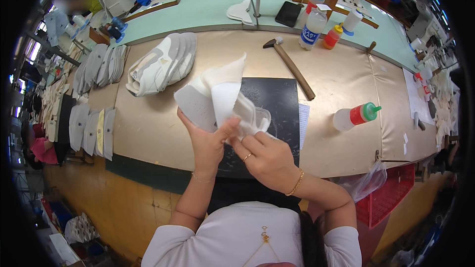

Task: The person trims excess fabric and threads from the interior lining of a white sneaker using small scissors. They repeatedly reposition the shoe and cut along the inner edges to remove loose material.

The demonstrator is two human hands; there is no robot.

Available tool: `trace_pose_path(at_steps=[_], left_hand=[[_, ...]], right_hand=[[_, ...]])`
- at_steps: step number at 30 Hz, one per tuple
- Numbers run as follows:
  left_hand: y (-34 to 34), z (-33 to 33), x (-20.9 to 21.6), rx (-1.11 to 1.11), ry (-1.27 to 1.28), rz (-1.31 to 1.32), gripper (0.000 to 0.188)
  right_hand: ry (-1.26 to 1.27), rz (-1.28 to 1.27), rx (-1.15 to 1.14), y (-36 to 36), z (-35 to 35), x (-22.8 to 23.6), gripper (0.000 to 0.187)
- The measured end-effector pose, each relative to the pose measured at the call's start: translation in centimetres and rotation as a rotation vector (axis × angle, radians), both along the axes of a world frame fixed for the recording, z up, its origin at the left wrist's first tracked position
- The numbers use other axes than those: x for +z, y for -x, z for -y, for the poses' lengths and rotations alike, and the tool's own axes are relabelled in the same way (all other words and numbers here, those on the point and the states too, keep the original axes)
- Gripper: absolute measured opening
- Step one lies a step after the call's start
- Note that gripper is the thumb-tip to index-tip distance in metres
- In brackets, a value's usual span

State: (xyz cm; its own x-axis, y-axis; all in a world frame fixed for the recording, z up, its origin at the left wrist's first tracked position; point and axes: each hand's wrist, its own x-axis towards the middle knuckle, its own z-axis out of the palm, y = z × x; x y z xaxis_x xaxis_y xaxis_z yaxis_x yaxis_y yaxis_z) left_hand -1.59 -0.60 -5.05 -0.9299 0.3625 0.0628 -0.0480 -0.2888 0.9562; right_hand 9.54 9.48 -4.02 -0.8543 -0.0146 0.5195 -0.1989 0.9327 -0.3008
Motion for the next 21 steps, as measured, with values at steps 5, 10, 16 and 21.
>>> trace_pose_path(at_steps=[5, 10, 16, 21], left_hand=[[1.4, 3.9, -1.1, 0.105, 0.039, -0.007, 0.103], [2.3, 8.3, -2.9, -0.033, 0.040, -0.108, 0.108], [2.5, 10.2, -1.5, -0.081, 0.095, -0.073, 0.100], [3.5, 11.4, 1.4, -0.342, 0.294, -0.115, 0.089]], right_hand=[[0.451, 0.124, 0.400, 0.4, -1.3, 1.5, 0.038], [0.546, -0.059, 0.084, 4.2, -3.3, 1.5, 0.052], [0.469, -0.131, 0.388, 6.9, -2.0, 0.0, 0.041], [0.572, 0.023, 0.287, 7.7, -2.7, 3.0, 0.008]])
